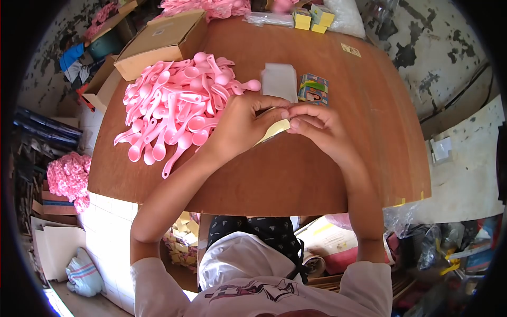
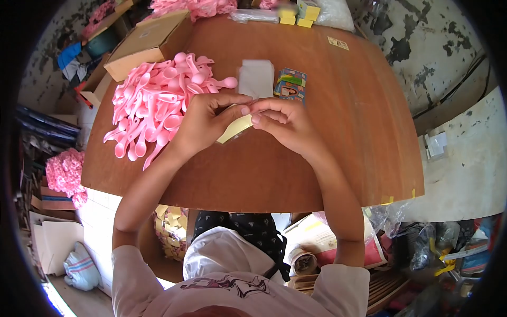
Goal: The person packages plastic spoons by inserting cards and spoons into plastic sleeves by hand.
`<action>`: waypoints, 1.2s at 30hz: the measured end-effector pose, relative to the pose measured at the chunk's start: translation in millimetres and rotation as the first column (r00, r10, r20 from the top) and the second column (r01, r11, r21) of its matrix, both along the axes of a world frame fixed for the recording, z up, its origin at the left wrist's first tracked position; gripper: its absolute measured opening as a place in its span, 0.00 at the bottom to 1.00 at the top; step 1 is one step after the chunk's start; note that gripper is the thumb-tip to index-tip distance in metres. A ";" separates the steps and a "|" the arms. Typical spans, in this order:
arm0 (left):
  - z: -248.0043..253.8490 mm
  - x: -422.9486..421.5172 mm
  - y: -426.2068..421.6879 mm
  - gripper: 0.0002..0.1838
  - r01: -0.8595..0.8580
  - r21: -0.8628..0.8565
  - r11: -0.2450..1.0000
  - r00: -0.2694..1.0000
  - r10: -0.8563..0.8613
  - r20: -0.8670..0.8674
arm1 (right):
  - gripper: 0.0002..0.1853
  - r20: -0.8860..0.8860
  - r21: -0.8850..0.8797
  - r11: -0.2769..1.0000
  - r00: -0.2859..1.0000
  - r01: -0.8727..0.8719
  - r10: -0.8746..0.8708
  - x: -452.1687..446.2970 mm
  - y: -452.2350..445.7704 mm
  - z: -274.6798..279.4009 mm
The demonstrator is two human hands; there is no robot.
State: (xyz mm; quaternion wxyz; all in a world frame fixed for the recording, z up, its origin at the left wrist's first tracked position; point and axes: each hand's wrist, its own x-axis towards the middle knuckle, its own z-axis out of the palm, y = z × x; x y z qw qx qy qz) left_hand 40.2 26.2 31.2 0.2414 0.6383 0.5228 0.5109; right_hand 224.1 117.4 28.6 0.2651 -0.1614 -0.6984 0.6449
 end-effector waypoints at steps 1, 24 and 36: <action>-1.4 0.6 3.9 0.12 0.002 -0.001 1.000 1.000 -0.002 -0.003 | 0.12 0.030 0.033 0.999 1.000 -0.002 0.001 0.6 1.4 -1.0; -14.4 -21.8 -16.2 0.17 0.354 -0.400 0.845 0.934 -0.293 0.206 | 0.06 0.129 0.248 0.969 0.991 0.009 -0.042 4.6 6.8 -3.8; -42.9 -17.3 -21.9 0.15 0.660 -0.395 0.639 0.752 -0.560 0.349 | 0.14 -0.034 0.714 0.656 0.948 0.244 -0.315 -61.4 24.8 -24.9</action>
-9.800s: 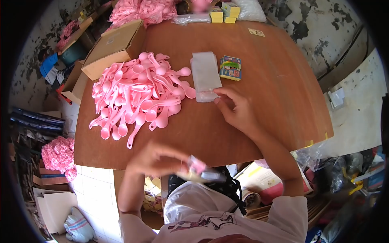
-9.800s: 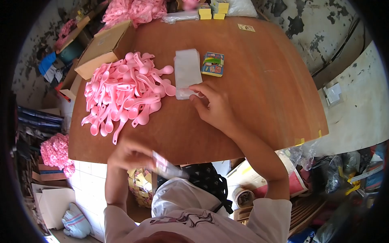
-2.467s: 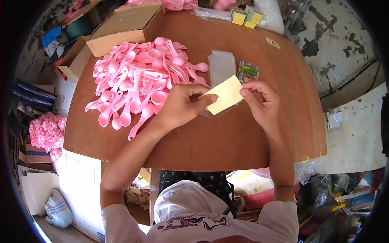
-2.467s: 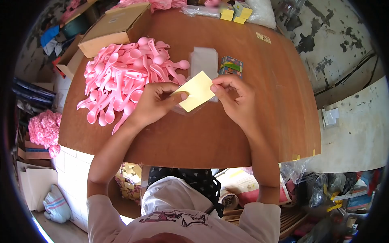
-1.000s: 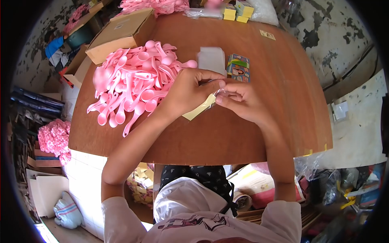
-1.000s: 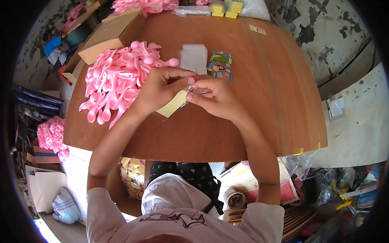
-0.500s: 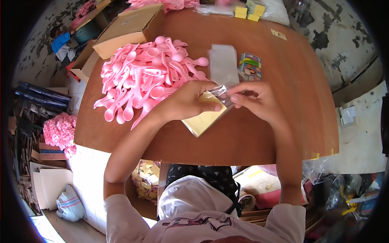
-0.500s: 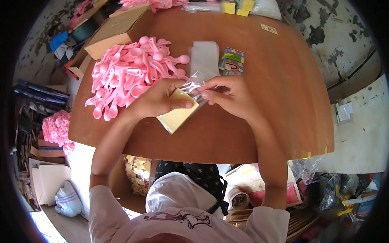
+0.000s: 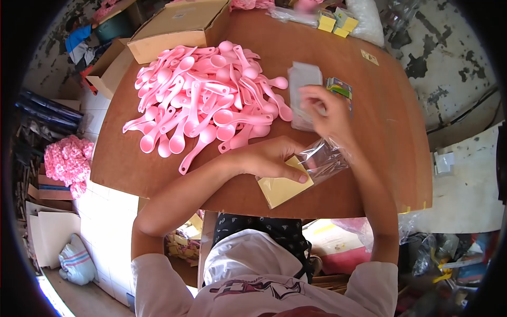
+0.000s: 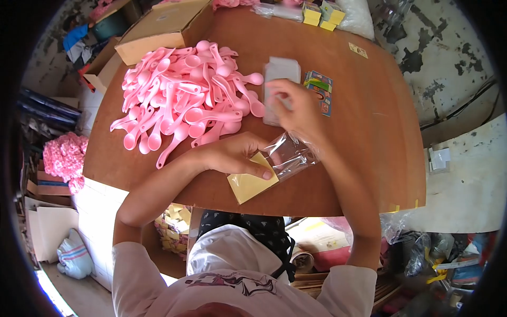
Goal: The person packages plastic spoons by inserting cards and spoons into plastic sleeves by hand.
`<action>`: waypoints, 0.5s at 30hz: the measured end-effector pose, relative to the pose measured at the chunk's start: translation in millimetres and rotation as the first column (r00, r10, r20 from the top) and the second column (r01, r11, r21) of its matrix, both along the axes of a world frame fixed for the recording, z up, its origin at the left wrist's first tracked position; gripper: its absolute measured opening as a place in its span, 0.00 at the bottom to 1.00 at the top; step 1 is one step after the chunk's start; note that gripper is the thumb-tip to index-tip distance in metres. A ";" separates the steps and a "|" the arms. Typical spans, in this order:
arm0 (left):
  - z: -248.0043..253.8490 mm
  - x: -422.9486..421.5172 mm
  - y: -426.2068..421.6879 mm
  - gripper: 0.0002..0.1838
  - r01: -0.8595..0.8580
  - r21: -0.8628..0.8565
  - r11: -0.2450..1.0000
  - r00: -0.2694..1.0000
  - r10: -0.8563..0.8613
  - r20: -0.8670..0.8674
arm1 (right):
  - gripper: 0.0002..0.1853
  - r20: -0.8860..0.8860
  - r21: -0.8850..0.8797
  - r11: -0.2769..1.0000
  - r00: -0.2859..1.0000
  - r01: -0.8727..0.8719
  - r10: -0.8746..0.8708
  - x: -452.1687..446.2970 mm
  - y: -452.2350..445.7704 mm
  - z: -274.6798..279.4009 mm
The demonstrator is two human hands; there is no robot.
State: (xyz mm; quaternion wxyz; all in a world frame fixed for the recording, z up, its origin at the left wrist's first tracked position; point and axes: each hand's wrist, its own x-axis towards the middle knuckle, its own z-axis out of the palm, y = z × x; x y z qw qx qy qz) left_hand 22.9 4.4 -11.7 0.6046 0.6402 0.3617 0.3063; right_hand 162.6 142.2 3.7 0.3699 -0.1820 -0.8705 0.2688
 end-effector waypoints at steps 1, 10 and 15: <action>-0.3 0.0 -0.4 0.15 0.001 0.058 0.998 1.000 -0.002 0.006 | 0.14 0.007 0.006 1.000 1.000 0.002 -0.002 -11.8 -2.2 3.7; 9.9 -6.7 -3.7 0.17 0.014 0.206 0.978 1.000 -0.019 0.018 | 0.17 0.460 0.137 0.985 0.887 -0.104 0.030 -85.7 24.3 14.1; 12.2 -5.7 -4.7 0.18 0.022 0.225 0.974 0.999 -0.027 0.024 | 0.18 0.450 0.098 0.995 0.893 -0.020 -0.026 -86.8 26.0 13.4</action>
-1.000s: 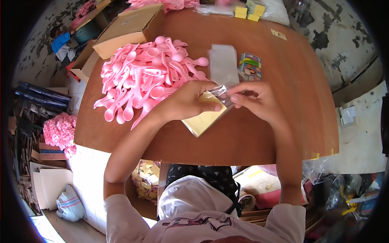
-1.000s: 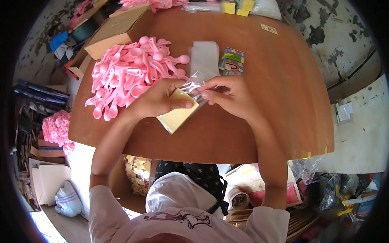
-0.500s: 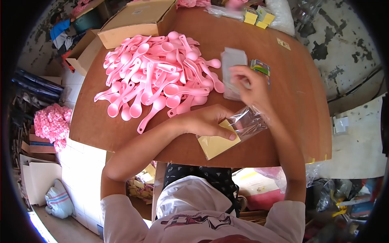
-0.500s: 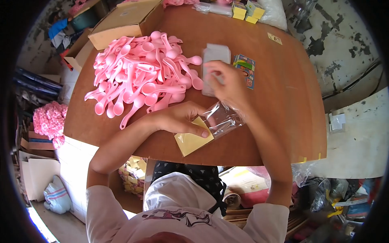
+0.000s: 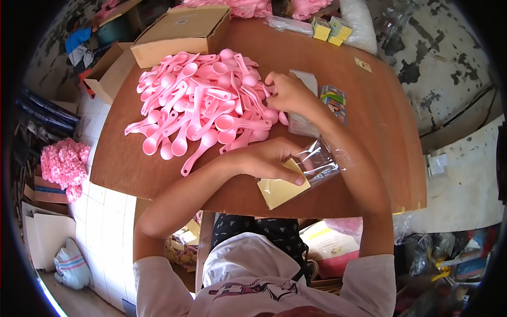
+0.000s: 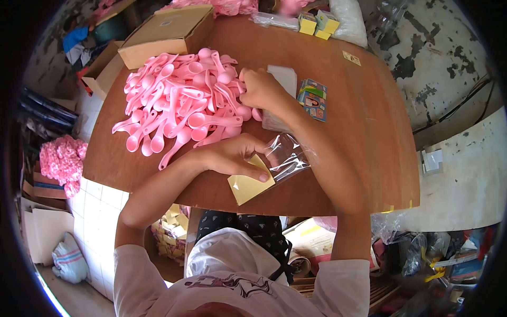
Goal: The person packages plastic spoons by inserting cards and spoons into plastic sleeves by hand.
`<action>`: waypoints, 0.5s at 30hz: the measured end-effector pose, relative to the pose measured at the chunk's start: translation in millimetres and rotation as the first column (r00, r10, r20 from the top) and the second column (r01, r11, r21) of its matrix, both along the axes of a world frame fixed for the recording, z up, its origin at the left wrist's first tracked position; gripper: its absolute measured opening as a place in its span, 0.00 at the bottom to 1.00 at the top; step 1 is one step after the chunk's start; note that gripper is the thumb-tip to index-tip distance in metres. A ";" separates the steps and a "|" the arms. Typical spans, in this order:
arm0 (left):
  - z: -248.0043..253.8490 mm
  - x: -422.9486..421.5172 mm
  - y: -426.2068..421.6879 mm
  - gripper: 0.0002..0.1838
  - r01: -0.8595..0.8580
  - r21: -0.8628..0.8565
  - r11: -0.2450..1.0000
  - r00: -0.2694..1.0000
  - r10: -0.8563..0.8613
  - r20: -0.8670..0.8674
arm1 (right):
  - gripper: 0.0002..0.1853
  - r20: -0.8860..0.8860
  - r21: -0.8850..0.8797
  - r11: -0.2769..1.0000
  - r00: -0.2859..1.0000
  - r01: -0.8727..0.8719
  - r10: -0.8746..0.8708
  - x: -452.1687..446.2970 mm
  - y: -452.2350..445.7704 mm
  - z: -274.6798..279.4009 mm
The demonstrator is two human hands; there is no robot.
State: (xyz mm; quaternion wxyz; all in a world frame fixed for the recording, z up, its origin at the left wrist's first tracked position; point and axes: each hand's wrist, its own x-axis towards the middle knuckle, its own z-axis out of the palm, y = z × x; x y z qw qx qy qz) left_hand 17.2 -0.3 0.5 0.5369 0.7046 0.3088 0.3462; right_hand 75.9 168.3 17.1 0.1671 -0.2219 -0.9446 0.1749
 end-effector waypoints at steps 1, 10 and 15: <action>0.2 0.1 -0.2 0.18 -0.002 -0.036 0.999 1.000 0.003 0.022 | 0.20 -0.068 -0.002 1.000 0.997 0.023 -0.023 2.4 -1.7 0.1; 5.5 -5.2 -0.7 0.17 -0.212 -0.022 0.977 0.977 0.212 0.004 | 0.22 -0.704 -0.412 0.911 0.633 0.005 -0.322 95.7 -2.5 28.9; 4.7 -1.0 -0.3 0.20 -0.413 0.019 0.910 0.908 0.414 -0.066 | 0.22 -0.873 -0.450 0.888 0.255 -0.094 -0.415 129.9 -13.9 42.1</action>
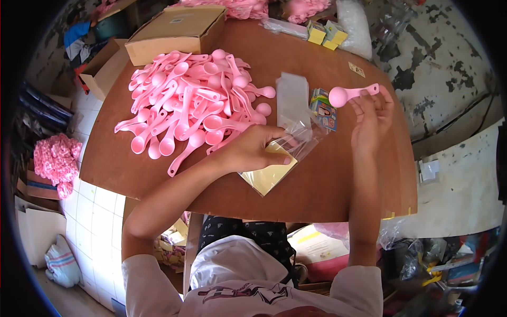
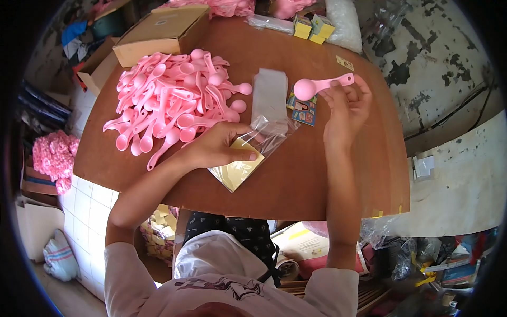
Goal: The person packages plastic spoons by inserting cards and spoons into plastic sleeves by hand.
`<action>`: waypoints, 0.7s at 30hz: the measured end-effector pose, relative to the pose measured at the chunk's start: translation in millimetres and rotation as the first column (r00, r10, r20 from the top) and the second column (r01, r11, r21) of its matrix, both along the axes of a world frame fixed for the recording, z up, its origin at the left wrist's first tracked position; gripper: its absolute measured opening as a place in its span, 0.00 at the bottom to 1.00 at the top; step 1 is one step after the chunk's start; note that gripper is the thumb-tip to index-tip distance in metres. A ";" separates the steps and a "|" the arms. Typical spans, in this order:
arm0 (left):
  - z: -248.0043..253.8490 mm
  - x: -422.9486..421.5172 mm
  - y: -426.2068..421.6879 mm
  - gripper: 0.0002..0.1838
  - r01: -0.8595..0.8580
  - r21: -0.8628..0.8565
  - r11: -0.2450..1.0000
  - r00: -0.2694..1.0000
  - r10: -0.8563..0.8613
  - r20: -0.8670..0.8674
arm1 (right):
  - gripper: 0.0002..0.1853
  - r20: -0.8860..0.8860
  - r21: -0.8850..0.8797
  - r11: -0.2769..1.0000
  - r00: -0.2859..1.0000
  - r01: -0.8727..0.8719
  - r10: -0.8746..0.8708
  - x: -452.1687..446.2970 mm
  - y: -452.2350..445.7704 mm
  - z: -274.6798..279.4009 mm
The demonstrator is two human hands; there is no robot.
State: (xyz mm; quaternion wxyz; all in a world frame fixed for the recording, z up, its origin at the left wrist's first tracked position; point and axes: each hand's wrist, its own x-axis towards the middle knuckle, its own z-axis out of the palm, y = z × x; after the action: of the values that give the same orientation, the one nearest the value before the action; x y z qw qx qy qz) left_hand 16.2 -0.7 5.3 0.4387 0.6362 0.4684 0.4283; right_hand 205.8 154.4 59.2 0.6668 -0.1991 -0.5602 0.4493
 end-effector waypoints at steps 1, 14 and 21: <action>-2.1 1.1 1.4 0.20 0.001 -0.024 1.000 0.999 0.000 0.038 | 0.22 0.003 -0.003 1.000 1.000 -0.030 0.030 3.1 -5.7 -0.6; -9.8 -2.2 8.4 0.21 -0.043 0.065 0.997 0.999 0.042 0.016 | 0.23 0.242 -0.044 0.983 0.953 -0.179 0.185 -3.5 -30.3 -22.8; -7.4 1.8 6.1 0.22 -0.112 0.075 0.991 0.992 0.108 0.057 | 0.23 0.360 0.030 0.972 0.910 -0.233 0.207 -15.2 -47.6 -36.5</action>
State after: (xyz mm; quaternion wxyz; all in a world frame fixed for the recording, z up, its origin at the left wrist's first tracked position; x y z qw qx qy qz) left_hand 18.0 5.5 -2.2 0.4013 0.6144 0.4741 0.4864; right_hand 190.7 106.8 22.7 0.5069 -0.1882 -0.7058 0.4577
